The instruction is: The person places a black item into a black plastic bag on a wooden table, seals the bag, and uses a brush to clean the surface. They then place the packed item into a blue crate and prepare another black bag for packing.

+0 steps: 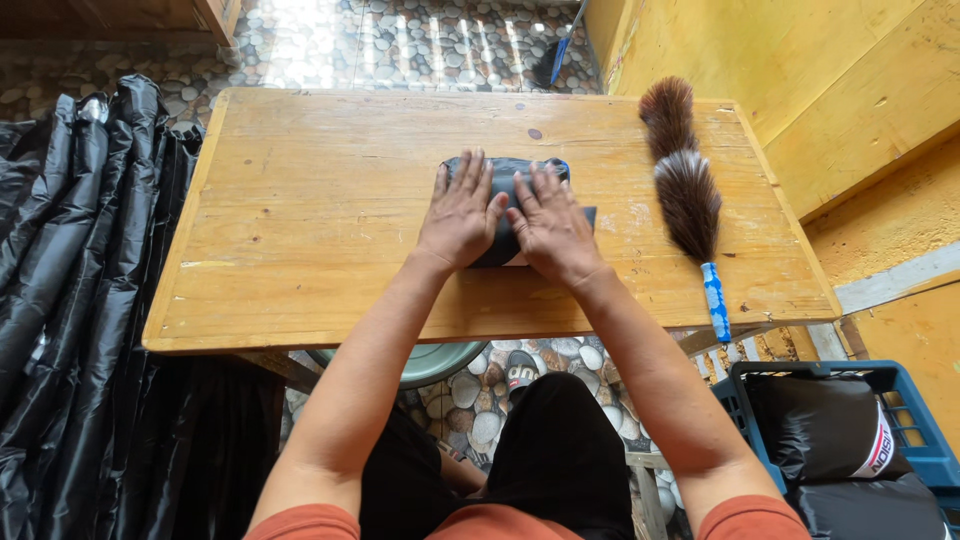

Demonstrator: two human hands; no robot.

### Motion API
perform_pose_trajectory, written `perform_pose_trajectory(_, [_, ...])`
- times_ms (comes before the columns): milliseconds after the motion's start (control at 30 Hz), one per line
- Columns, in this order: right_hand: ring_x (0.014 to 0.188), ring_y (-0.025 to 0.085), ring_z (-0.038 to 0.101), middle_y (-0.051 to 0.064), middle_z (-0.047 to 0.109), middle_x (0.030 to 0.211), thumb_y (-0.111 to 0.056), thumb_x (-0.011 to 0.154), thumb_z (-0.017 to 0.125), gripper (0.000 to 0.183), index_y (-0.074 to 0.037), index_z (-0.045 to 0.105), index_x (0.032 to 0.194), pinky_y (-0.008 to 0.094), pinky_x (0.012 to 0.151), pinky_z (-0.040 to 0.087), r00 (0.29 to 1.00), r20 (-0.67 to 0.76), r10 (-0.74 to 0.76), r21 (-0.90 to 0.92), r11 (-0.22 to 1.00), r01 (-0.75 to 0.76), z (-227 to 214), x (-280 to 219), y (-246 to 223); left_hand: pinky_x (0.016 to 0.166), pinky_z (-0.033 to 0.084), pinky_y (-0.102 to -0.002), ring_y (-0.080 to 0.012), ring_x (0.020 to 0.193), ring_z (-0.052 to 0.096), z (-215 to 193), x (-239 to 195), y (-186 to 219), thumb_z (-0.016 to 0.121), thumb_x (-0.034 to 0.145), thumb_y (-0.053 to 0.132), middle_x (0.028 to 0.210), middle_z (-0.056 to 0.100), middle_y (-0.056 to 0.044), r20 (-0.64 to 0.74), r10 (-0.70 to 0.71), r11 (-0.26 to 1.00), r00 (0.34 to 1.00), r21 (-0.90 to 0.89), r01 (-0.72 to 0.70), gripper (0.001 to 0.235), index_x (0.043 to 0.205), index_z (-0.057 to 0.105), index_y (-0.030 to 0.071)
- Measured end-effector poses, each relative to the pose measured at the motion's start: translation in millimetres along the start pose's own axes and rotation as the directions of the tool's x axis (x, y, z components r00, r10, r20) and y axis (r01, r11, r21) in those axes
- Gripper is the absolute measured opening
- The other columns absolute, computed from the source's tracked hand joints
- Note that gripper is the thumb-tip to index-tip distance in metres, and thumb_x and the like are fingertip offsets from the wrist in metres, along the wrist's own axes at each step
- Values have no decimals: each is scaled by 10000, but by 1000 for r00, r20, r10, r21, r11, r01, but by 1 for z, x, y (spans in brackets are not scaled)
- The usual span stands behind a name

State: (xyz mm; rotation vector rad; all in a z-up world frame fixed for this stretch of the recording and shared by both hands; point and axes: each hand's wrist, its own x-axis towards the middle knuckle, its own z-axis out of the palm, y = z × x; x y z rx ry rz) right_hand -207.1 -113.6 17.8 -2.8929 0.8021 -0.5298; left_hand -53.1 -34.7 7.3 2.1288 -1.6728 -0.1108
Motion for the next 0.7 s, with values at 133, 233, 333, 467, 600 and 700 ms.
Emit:
perform_pose_trajectory(133, [1544, 423, 264, 264, 353, 1634, -463, 1107, 340, 631, -62, 396, 1590, 525, 1266, 178, 1000, 5, -9, -51, 999, 10, 29, 0, 14, 1283, 88, -548, -332, 1596, 184, 22, 0, -9, 226, 1118, 456, 1702, 287, -191, -7, 33, 998, 999, 50, -32, 663, 1608, 354, 29])
perform_pose_trajectory(233, [1546, 395, 267, 243, 349, 1640, -441, 1108, 329, 615, -75, 376, 1600, 509, 1269, 165, 1000, -3, -3, -41, 999, 3, 35, -3, 15, 1296, 59, -534, -279, 1602, 165, 39, 3, -15, 216, 1095, 484, 1719, 248, -136, 19, -7, 994, 1000, 110, 5, 681, 1634, 307, 78])
perform_pose_trajectory(333, [1545, 394, 270, 234, 322, 1655, -496, 1097, 313, 659, -81, 361, 1607, 515, 1264, 202, 999, 46, 1, -54, 999, 1, 41, 8, 24, 1297, 81, -539, -291, 1596, 197, 41, 12, -20, 202, 1088, 483, 1711, 263, -150, 33, -11, 995, 999, 95, 8, 689, 1631, 310, 74])
perform_pose_trajectory(467, [1542, 375, 298, 210, 352, 1648, -573, 1087, 263, 715, -97, 351, 1614, 504, 1258, 243, 986, 163, 38, -47, 998, -31, 53, 19, 41, 1287, 126, -542, -298, 1577, 262, 56, 26, -32, 208, 1079, 517, 1681, 330, -159, 69, -12, 991, 998, 133, 3, 702, 1612, 359, 86])
perform_pose_trajectory(600, [1541, 332, 319, 147, 372, 1650, -647, 1066, 201, 755, -154, 357, 1616, 482, 1248, 282, 963, 261, 62, -38, 998, -54, 64, 33, 59, 1277, 158, -549, -287, 1568, 293, 65, 49, -44, 141, 1053, 587, 1672, 358, -130, 167, -45, 987, 985, 162, 17, 771, 1616, 364, 109])
perform_pose_trajectory(700, [1528, 360, 342, 184, 396, 1631, -608, 1084, 209, 741, -107, 384, 1601, 489, 1243, 283, 982, 184, 48, -22, 999, -44, 64, 27, 56, 1278, 160, -547, -302, 1564, 301, 65, 46, -41, 155, 1055, 571, 1665, 368, -149, 147, -36, 985, 989, 172, 10, 766, 1612, 371, 92])
